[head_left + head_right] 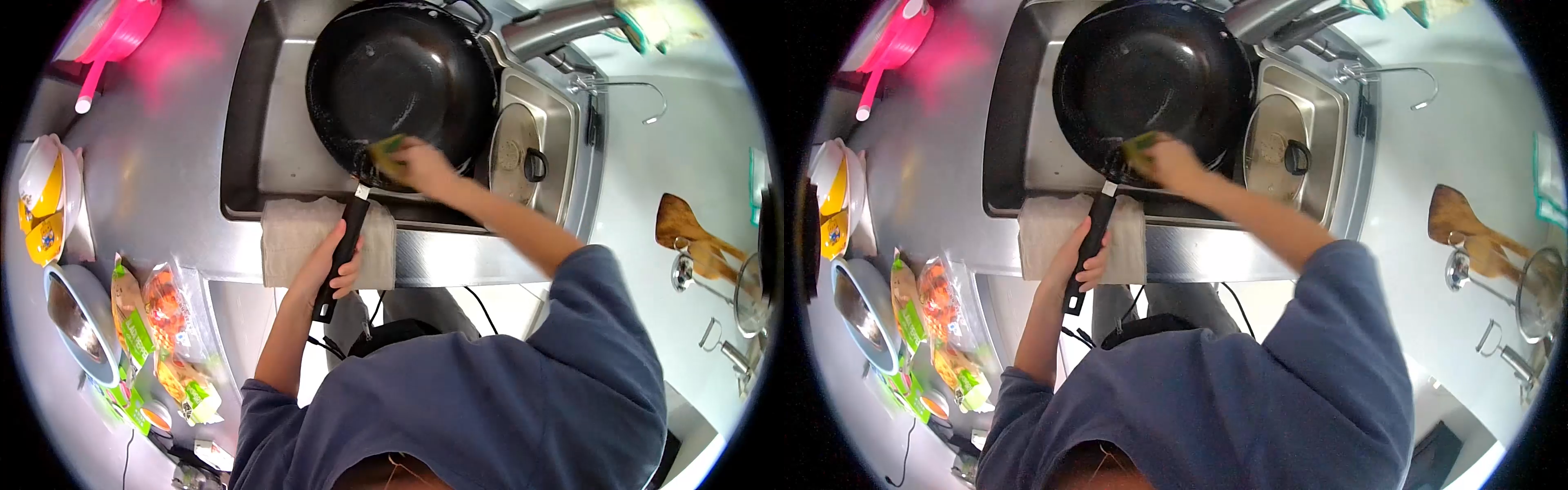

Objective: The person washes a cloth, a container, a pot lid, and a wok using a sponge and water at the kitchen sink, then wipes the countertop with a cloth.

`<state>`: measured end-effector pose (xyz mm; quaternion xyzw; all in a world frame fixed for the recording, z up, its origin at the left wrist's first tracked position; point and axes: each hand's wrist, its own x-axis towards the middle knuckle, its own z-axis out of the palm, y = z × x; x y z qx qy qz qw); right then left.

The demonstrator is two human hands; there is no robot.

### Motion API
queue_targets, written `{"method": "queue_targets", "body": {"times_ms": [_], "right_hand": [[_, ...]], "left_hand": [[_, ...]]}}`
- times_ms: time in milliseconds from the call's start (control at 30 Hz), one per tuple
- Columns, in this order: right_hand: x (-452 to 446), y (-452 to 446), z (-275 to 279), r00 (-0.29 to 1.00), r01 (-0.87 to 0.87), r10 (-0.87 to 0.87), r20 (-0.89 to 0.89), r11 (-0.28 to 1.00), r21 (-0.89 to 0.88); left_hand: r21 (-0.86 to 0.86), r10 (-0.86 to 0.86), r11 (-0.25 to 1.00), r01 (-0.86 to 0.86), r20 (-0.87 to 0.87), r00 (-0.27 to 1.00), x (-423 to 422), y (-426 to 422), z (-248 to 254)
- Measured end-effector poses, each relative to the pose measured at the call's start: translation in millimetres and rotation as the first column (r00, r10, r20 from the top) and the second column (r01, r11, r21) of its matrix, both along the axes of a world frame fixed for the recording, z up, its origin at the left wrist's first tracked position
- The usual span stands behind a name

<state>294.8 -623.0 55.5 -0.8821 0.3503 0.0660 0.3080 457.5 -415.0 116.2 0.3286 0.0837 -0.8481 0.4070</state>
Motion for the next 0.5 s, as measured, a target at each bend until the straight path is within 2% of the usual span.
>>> {"method": "queue_targets", "body": {"times_ms": [33,100,133,200,267,300,333,400,467,500], "right_hand": [[25,18,-5,0.973,0.051,-0.053,0.227,0.999,0.015],[69,31,7,0.88,0.191,-0.318,0.351,0.917,0.351],[73,35,9,0.854,0.151,-0.318,0.412,0.909,0.389],[51,41,29,0.921,-0.031,-0.093,0.379,0.95,0.31],[24,28,53,0.976,-0.189,0.168,0.141,0.97,0.154],[6,13,43,0.97,-0.242,0.241,0.014,0.97,0.015],[-9,-8,28,0.948,-0.309,0.295,-0.12,0.943,-0.12],[-14,-55,22,0.882,-0.426,0.28,-0.379,0.818,-0.386],[-2,-99,22,0.887,-0.445,0.234,-0.398,0.664,-0.601],[8,-122,22,0.888,-0.459,0.26,-0.379,0.535,-0.709]], "left_hand": [[0.003,0.005,1.0,-0.005,0.009,1.0,0,1,1],[-0.007,0.004,1.0,-0.004,0.023,1.0,-1,3,1],[-0.004,0.03,1.0,-0.03,0.065,0.997,0,7,2],[-0.01,0.036,0.999,-0.035,0.106,0.994,5,18,1],[-0.019,0.129,0.992,-0.128,0.066,0.989,9,33,-1],[-0.037,0.158,0.987,-0.156,0.046,0.986,12,39,-4],[-0.051,0.161,0.986,-0.159,0.048,0.986,14,44,-4],[-0.062,0.164,0.985,-0.16,0.048,0.985,19,50,-4],[-0.088,0.157,0.984,-0.154,0.031,0.987,21,50,-8],[-0.103,0.147,0.984,-0.146,0.0,0.989,21,49,-10]]}}
